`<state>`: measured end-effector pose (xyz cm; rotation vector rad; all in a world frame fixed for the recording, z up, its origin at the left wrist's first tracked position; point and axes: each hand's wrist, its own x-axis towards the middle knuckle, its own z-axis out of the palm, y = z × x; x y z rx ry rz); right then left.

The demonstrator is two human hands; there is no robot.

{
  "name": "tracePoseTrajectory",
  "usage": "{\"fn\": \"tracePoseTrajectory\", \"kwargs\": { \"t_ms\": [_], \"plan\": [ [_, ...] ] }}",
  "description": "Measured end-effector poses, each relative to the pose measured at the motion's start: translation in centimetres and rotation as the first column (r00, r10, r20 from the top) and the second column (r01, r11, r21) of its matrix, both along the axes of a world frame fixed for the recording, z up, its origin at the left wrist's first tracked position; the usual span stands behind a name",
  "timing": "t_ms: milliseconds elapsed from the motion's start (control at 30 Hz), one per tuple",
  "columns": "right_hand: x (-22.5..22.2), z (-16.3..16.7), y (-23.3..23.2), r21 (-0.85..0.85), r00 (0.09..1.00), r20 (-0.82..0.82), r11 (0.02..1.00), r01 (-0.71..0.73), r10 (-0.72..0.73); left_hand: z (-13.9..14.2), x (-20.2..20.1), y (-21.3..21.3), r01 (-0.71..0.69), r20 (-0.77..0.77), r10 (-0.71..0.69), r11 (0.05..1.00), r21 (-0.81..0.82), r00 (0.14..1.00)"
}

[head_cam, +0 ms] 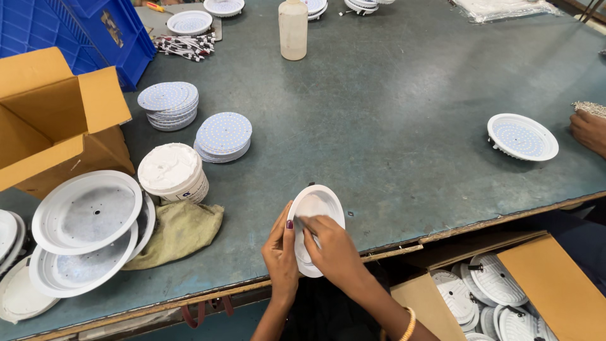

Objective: The person repeatedly picks white circular plastic parts from a table, applies a white paste from a tub using a small rectangular tool, and rubs the paste into the part's surface. After treating each part, the person places it into a cardboard box. The process is repeated for multiple parts.

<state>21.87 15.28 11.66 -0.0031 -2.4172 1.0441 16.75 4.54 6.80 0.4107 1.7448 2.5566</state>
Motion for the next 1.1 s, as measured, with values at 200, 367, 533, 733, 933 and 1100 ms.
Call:
{"fn": "tracePoseTrajectory", "kwargs": {
  "t_ms": [200, 367, 533, 733, 933, 1100],
  "plan": [
    [-2.6, 0.0, 4.0, -0.103, 0.914, 0.288, 0.94, 0.325, -0.285, 0.1, -0.9, 0.1, 0.007, 0.052, -0.006, 1.0, -0.014, 0.999],
    [-3.5, 0.5, 3.1, -0.03, 0.982, 0.126, 0.989, 0.148, -0.143, 0.5, -1.9, 0.5, 0.092, 0.032, -0.092, 0.996, -0.007, 0.995],
    [-1.4, 0.7, 1.7, 0.153, 0.997, 0.022, 0.985, -0.077, 0.074, 0.8, -3.4, 0.5, 0.176, 0.002, -0.176, 0.984, 0.029, 0.984],
    [1.6, -1.3, 2.5, 0.415, 0.955, -0.003, 0.87, -0.268, 0.296, 0.8, -4.4, 0.7, 0.181, 0.119, -0.181, 0.983, 0.016, 0.976],
    [3.6, -3.5, 5.6, 0.354, 0.96, -0.002, 0.898, -0.261, 0.279, 0.9, -4.6, 0.8, 0.19, 0.204, -0.199, 0.98, 0.066, 0.958],
    [3.8, -4.1, 5.0, -0.039, 0.991, 0.131, 0.999, 0.035, -0.03, 1.1, -3.8, 0.9, 0.175, 0.125, -0.178, 0.984, 0.03, 0.976]
  ]
}}
